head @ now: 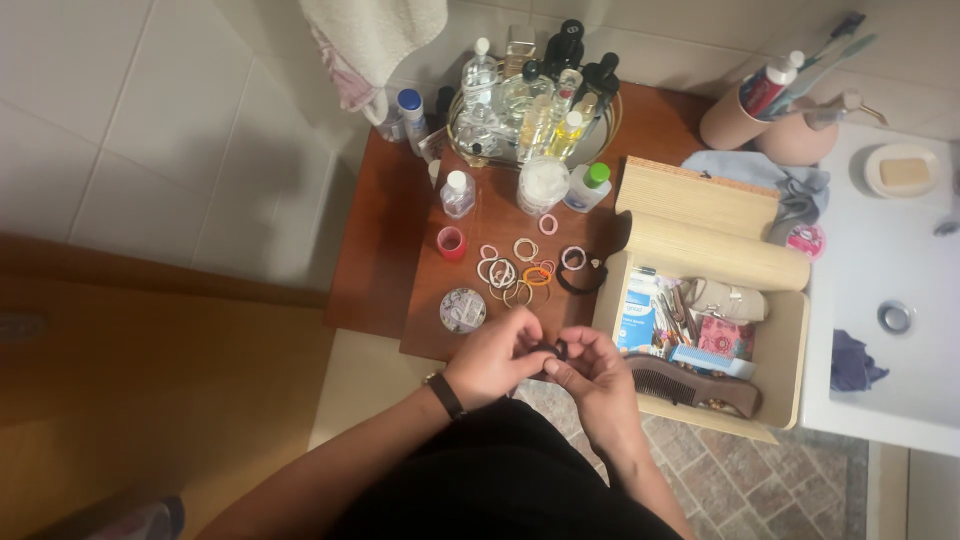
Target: The person sorts hair ties and small accessories on a bathroom countertop, picking them up one by one and placing them into a small round container. The person also handles a small tube and a pink jar, placing them into a beige storage box.
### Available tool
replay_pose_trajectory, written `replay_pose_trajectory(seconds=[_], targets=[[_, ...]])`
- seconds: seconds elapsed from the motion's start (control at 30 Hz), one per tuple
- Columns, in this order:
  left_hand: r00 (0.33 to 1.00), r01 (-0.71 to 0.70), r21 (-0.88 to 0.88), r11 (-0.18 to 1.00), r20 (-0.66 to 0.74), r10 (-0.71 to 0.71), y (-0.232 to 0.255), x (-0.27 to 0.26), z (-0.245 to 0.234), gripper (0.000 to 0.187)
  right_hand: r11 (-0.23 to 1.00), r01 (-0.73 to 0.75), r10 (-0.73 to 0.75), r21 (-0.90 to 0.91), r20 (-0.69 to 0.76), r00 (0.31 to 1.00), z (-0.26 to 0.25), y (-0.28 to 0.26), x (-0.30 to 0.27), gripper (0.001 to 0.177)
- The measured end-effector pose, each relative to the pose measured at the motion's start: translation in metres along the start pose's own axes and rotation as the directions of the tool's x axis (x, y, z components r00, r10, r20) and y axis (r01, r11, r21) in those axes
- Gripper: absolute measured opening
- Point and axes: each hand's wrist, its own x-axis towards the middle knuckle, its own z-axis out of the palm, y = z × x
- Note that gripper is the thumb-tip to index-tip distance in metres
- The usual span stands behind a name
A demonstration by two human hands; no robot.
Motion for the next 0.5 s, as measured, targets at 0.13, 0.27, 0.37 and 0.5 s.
replay_pose_trajectory(seconds=[0.13, 0.27, 0.37, 0.5], targets=[[0.973, 0.072, -0.25, 0.966, 0.231, -0.013, -0.016, 0.008, -0.018, 0.069, 0.998, 0.028, -0.033, 0.048, 0.111, 0.993, 0.01, -0.013, -0.004, 0.036], [0.916, 0.279, -0.275, 0.92, 0.362, -0.17, -0.027, 0.006, -0.034, 0.022, 0.998, -0.042, 0.036, 0.054, 0.107, 0.994, 0.025, -0.003, 0.008, 0.037], [0.955, 0.262, -0.285, 0.922, 0.211, -0.206, -0.055, 0.006, -0.031, 0.022, 0.995, -0.101, 0.102, 0.024, -0.043, 0.994, 0.039, 0.017, 0.025, 0.039], [0.96, 0.267, -0.637, 0.723, 0.108, -0.26, -0.089, 0.007, -0.035, 0.02, 0.986, -0.165, 0.163, -0.032, -0.061, 0.985, 0.063, 0.027, 0.048, 0.035]])
